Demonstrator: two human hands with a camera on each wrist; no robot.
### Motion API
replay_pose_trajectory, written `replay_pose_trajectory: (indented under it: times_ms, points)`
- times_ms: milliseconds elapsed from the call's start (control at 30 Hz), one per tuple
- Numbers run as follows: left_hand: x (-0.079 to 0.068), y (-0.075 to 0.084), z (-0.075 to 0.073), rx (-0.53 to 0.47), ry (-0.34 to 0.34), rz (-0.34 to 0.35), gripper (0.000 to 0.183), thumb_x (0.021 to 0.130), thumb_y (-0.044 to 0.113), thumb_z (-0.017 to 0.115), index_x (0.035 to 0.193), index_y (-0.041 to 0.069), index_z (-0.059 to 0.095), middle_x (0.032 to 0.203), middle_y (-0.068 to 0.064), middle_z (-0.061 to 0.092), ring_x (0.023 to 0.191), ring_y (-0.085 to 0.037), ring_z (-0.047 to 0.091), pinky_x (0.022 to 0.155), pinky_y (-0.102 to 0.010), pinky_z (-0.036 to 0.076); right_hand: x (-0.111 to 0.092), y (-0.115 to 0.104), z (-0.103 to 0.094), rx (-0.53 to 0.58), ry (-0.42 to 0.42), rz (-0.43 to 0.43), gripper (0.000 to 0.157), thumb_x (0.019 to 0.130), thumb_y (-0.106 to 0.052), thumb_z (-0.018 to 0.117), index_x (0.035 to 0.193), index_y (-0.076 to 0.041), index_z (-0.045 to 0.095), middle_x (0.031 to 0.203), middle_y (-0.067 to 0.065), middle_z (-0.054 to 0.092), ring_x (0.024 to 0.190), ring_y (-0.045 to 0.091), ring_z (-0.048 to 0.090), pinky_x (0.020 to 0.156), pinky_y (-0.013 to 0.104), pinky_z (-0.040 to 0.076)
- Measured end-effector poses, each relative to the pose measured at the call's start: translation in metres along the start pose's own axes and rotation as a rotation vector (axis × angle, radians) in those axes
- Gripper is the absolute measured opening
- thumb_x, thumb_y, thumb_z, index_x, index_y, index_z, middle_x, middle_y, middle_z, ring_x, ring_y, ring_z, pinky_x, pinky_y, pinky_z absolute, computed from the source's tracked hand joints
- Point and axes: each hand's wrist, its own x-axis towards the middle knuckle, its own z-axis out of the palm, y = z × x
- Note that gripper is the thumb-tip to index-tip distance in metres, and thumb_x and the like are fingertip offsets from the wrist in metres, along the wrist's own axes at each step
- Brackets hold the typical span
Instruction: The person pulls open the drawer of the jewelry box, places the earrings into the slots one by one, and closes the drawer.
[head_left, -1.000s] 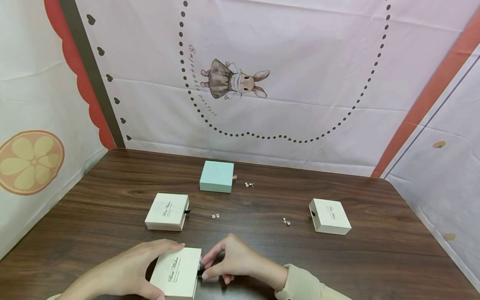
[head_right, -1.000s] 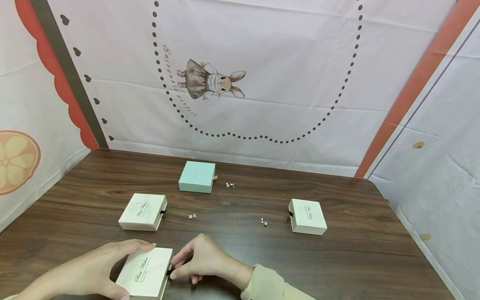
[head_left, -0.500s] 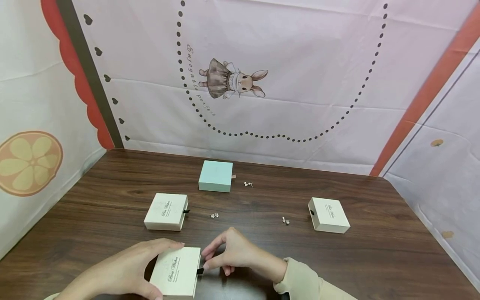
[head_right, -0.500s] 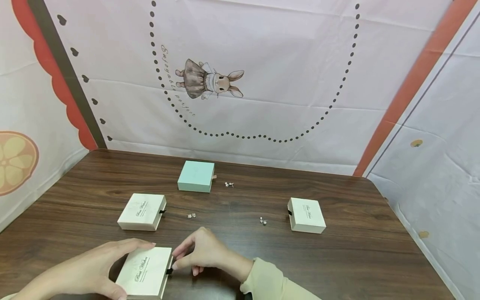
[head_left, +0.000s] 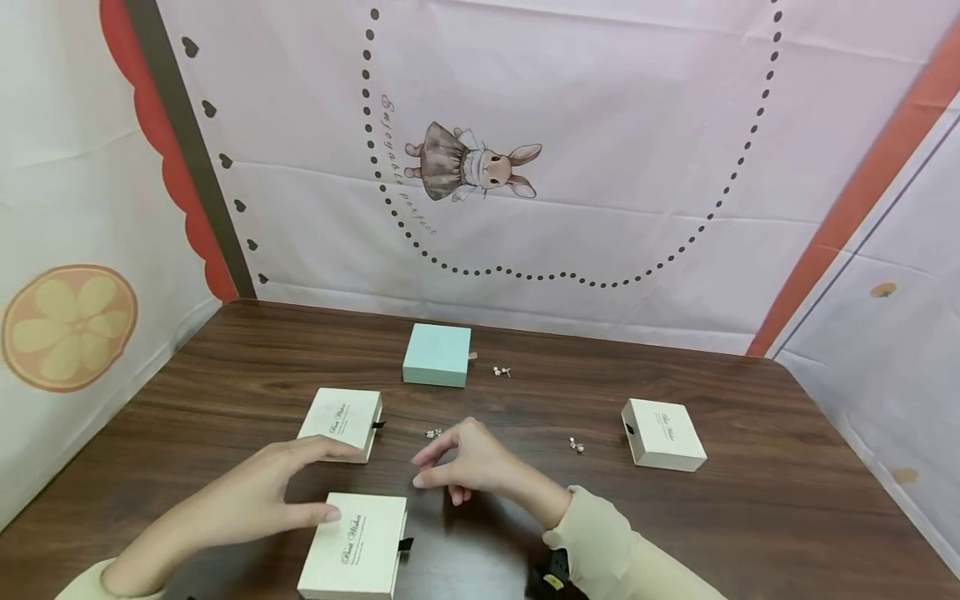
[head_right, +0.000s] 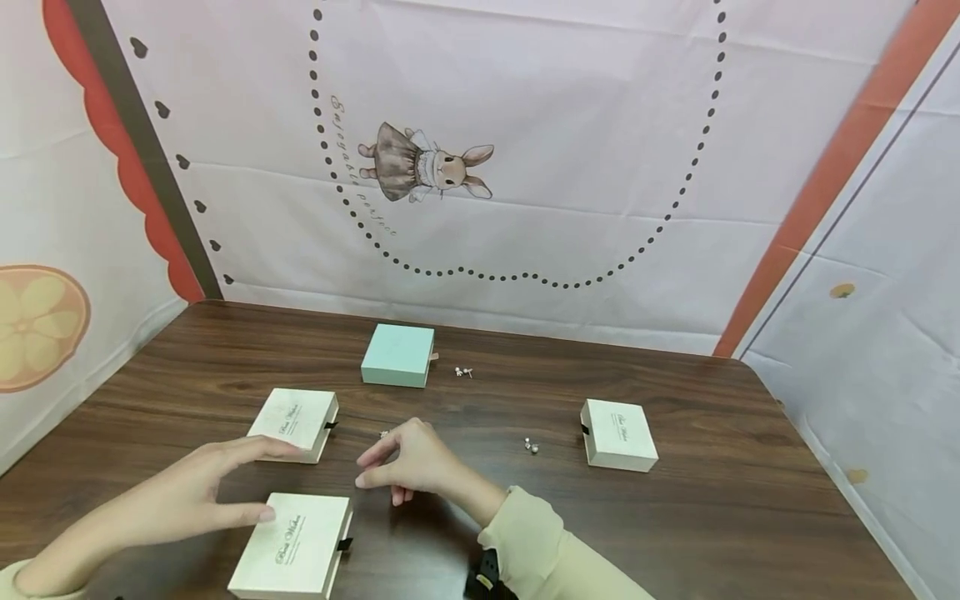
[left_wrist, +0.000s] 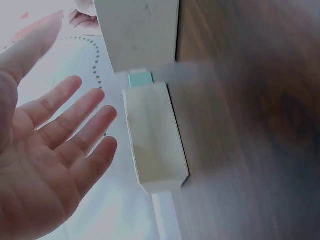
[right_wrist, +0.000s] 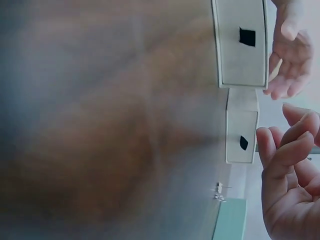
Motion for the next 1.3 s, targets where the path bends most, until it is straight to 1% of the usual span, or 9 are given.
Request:
replay_pose_trajectory:
  times_ms: [67, 167, 233, 400, 567, 733, 1000, 1233, 1300]
  points:
    - [0.002, -0.003, -0.002, 0.016, 0.017, -0.002, 0.047, 0.078, 0.037, 0.069, 0.119, 0.019, 0.055, 0.113, 0.010, 0.059, 0.105, -0.008, 0.055, 0.083, -0.028, 0.045, 0.004, -0.002, -0.002, -0.009, 0.005, -0.006, 0.019, 0.074, -0.010, 0.075, 0.091, -0.004, 0.072, 0.073, -0.001, 0.067, 0.032, 0.009, 0.045, 0.036, 0.020, 0.038]
    - [0.004, -0.010, -0.006, 0.037, 0.038, -0.049, 0.044, 0.079, 0.037, 0.069, 0.118, 0.019, 0.056, 0.112, 0.009, 0.061, 0.103, -0.011, 0.056, 0.081, -0.033, 0.047, 0.011, -0.004, -0.004, -0.015, 0.017, -0.018, 0.020, 0.075, -0.011, 0.074, 0.093, -0.003, 0.071, 0.072, -0.002, 0.067, 0.032, 0.008, 0.046, 0.036, 0.021, 0.039]
    - [0.006, -0.015, -0.008, 0.041, 0.048, -0.092, 0.044, 0.079, 0.038, 0.068, 0.117, 0.019, 0.057, 0.112, 0.008, 0.061, 0.103, -0.013, 0.057, 0.080, -0.036, 0.047, 0.016, -0.004, -0.005, -0.018, 0.026, -0.021, 0.020, 0.075, -0.011, 0.073, 0.094, -0.003, 0.071, 0.070, 0.000, 0.067, 0.032, 0.008, 0.046, 0.036, 0.021, 0.039]
    - [0.011, -0.031, -0.013, 0.012, 0.062, -0.151, 0.047, 0.077, 0.037, 0.071, 0.117, 0.016, 0.057, 0.114, 0.000, 0.061, 0.103, -0.022, 0.057, 0.080, -0.044, 0.046, 0.030, -0.005, -0.008, -0.008, 0.045, -0.014, 0.020, 0.077, -0.011, 0.072, 0.095, -0.002, 0.071, 0.070, 0.010, 0.067, 0.032, 0.009, 0.046, 0.036, 0.022, 0.040]
    - [0.016, -0.044, -0.017, -0.005, 0.046, -0.176, 0.056, 0.072, 0.038, 0.075, 0.118, 0.012, 0.056, 0.117, -0.010, 0.059, 0.105, -0.032, 0.056, 0.081, -0.051, 0.044, 0.043, -0.006, -0.009, 0.008, 0.056, -0.015, 0.020, 0.079, -0.011, 0.070, 0.097, -0.001, 0.070, 0.065, 0.018, 0.064, 0.032, 0.009, 0.045, 0.037, 0.022, 0.041]
    - [0.024, -0.052, -0.021, -0.019, 0.025, -0.191, 0.060, 0.071, 0.039, 0.075, 0.120, 0.011, 0.055, 0.120, -0.012, 0.057, 0.110, -0.036, 0.052, 0.085, -0.054, 0.041, 0.051, -0.009, -0.011, 0.016, 0.067, -0.013, 0.021, 0.080, -0.011, 0.069, 0.099, 0.000, 0.069, 0.053, 0.016, 0.058, 0.033, 0.009, 0.045, 0.037, 0.022, 0.040]
    - [0.033, -0.064, -0.023, -0.026, -0.008, -0.222, 0.068, 0.067, 0.044, 0.077, 0.121, 0.008, 0.055, 0.121, -0.013, 0.056, 0.112, -0.036, 0.049, 0.087, -0.055, 0.038, 0.061, -0.013, -0.012, -0.033, 0.074, 0.003, 0.021, 0.081, -0.015, 0.069, 0.099, -0.004, 0.070, 0.066, 0.023, 0.062, 0.034, 0.010, 0.047, 0.039, 0.026, 0.044]
    - [0.037, -0.075, -0.020, -0.064, -0.053, -0.227, 0.076, 0.064, 0.047, 0.078, 0.123, 0.006, 0.053, 0.123, -0.014, 0.055, 0.113, -0.036, 0.048, 0.087, -0.055, 0.037, 0.070, -0.010, -0.006, -0.052, 0.052, 0.016, 0.020, 0.081, -0.015, 0.068, 0.099, -0.005, 0.071, 0.044, 0.003, 0.053, 0.033, 0.010, 0.047, 0.040, 0.029, 0.046]
    - [0.037, -0.076, -0.020, -0.077, -0.062, -0.220, 0.077, 0.063, 0.045, 0.079, 0.124, 0.006, 0.052, 0.123, -0.014, 0.054, 0.113, -0.036, 0.048, 0.087, -0.055, 0.037, 0.071, -0.010, -0.004, -0.063, 0.047, 0.016, 0.020, 0.082, -0.015, 0.068, 0.099, -0.005, 0.071, 0.044, 0.002, 0.053, 0.033, 0.009, 0.047, 0.041, 0.029, 0.046]
